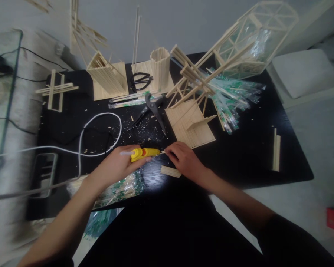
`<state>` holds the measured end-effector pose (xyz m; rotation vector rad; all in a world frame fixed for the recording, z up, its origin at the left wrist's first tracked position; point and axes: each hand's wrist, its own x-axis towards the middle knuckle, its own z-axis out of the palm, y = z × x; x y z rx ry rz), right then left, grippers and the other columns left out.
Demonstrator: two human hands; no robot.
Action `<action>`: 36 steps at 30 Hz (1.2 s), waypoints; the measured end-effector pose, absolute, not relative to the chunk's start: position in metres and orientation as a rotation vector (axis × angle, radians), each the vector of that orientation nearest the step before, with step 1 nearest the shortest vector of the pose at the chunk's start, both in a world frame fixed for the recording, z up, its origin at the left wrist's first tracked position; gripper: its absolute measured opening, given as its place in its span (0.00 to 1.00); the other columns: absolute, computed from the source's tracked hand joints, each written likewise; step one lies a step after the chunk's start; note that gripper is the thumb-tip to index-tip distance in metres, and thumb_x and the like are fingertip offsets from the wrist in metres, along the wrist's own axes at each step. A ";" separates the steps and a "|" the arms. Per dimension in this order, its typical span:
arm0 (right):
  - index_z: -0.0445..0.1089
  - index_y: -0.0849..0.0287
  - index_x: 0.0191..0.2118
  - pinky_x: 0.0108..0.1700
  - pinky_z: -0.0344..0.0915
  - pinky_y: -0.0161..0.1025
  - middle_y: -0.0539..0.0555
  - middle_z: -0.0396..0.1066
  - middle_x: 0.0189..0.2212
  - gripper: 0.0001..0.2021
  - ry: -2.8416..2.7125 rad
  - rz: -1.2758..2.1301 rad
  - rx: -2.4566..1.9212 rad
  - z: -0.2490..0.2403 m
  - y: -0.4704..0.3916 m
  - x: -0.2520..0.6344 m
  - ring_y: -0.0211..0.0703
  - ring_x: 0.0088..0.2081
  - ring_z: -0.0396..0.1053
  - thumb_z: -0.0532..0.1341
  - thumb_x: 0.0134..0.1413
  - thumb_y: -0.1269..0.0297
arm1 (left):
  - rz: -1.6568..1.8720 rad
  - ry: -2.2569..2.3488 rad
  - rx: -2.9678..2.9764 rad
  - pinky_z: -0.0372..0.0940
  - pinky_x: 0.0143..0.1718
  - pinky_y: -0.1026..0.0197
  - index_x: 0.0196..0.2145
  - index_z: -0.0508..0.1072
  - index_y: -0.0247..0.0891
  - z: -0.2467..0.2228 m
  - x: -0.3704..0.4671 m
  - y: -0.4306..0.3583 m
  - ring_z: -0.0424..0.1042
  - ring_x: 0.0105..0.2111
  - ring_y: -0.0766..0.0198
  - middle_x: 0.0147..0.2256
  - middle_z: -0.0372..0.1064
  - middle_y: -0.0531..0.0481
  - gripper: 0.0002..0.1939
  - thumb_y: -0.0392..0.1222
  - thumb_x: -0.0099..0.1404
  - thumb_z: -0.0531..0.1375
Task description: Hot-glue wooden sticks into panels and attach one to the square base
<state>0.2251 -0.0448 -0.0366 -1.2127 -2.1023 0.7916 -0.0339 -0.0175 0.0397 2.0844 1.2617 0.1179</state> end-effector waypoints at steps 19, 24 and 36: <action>0.69 0.56 0.38 0.49 0.69 0.46 0.57 0.76 0.36 0.11 -2.107 0.791 -1.213 -0.034 -0.044 0.225 0.48 0.42 0.73 0.53 0.74 0.69 | 0.058 1.296 1.997 0.62 0.28 0.61 0.34 0.77 0.42 0.055 -0.053 -0.015 0.70 0.26 0.67 0.31 0.73 0.53 0.18 0.56 0.74 0.58; 0.69 0.55 0.38 0.49 0.69 0.46 0.56 0.75 0.36 0.10 -2.096 0.802 -1.223 -0.034 -0.045 0.226 0.48 0.41 0.72 0.54 0.73 0.70 | 0.207 1.418 1.972 0.63 0.31 0.60 0.35 0.74 0.42 0.051 -0.068 -0.014 0.69 0.27 0.65 0.30 0.70 0.54 0.16 0.56 0.73 0.59; 0.68 0.55 0.37 0.46 0.72 0.47 0.55 0.75 0.35 0.09 -2.034 0.790 -1.167 -0.041 -0.044 0.223 0.48 0.40 0.73 0.57 0.70 0.73 | 0.265 1.808 2.082 0.72 0.51 0.44 0.48 0.68 0.38 0.005 -0.068 0.009 0.74 0.43 0.49 0.47 0.61 0.41 0.15 0.41 0.64 0.60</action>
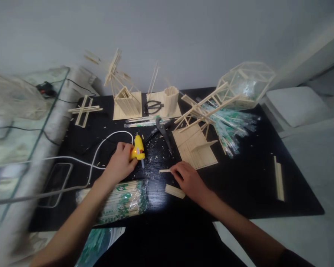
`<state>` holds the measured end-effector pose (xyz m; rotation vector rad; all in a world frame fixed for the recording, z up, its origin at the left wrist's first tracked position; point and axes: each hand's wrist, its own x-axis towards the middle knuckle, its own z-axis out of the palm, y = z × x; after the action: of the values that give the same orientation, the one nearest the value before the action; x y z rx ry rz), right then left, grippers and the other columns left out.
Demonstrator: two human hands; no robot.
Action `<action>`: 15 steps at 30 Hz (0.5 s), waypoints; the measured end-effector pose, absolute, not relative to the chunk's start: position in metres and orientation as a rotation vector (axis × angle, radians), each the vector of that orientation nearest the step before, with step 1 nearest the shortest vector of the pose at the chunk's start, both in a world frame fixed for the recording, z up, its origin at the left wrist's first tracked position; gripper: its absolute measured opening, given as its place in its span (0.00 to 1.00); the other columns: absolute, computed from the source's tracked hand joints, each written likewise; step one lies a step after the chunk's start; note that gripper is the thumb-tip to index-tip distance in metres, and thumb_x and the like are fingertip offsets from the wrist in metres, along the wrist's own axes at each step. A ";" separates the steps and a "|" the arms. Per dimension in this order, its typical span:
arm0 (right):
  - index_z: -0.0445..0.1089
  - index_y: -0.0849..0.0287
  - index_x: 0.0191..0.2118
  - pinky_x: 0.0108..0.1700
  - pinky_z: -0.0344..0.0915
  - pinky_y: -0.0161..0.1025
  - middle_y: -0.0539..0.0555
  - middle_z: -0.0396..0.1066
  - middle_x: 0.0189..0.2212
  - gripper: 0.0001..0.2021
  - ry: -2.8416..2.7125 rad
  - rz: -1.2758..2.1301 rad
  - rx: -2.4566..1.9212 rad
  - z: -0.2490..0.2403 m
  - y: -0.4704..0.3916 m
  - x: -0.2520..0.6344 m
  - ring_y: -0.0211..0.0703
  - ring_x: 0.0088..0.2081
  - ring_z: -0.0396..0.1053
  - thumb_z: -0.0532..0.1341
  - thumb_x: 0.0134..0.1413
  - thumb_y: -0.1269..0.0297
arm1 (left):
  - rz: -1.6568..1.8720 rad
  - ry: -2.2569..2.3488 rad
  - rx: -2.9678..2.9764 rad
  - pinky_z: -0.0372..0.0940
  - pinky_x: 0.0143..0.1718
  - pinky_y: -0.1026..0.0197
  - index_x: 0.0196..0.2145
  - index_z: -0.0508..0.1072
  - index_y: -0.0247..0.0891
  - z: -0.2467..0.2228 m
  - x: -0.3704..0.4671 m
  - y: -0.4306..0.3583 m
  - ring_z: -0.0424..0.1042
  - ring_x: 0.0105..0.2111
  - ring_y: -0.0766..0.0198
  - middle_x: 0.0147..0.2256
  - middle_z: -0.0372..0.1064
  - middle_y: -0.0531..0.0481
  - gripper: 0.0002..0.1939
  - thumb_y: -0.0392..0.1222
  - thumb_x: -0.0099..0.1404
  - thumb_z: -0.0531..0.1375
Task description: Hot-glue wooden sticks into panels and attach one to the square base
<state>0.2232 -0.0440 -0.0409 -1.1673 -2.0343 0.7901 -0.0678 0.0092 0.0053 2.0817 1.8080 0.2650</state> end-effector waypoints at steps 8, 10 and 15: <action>0.68 0.54 0.37 0.44 0.74 0.48 0.54 0.75 0.35 0.09 -2.041 0.769 -1.168 -0.042 -0.044 0.223 0.48 0.38 0.74 0.57 0.69 0.75 | 0.352 1.740 2.172 0.66 0.58 0.38 0.49 0.71 0.36 0.017 -0.058 0.011 0.69 0.52 0.43 0.52 0.65 0.36 0.16 0.39 0.62 0.61; 0.69 0.55 0.38 0.44 0.74 0.48 0.55 0.75 0.35 0.09 -2.033 0.766 -1.171 -0.043 -0.044 0.223 0.49 0.39 0.74 0.57 0.69 0.75 | 0.529 1.727 2.165 0.66 0.57 0.36 0.47 0.73 0.39 0.046 -0.053 0.003 0.69 0.53 0.43 0.51 0.68 0.37 0.13 0.43 0.66 0.61; 0.69 0.54 0.38 0.44 0.74 0.48 0.54 0.75 0.35 0.09 -2.055 0.762 -1.170 -0.044 -0.044 0.223 0.49 0.39 0.74 0.58 0.68 0.75 | 0.513 1.160 2.031 0.71 0.34 0.51 0.34 0.77 0.48 0.117 -0.042 -0.053 0.73 0.34 0.55 0.31 0.74 0.46 0.16 0.56 0.74 0.56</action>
<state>0.2231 -0.0439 -0.0436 -1.1701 -2.0551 0.7616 -0.0420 -0.0534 0.1172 2.0308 1.1595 0.5126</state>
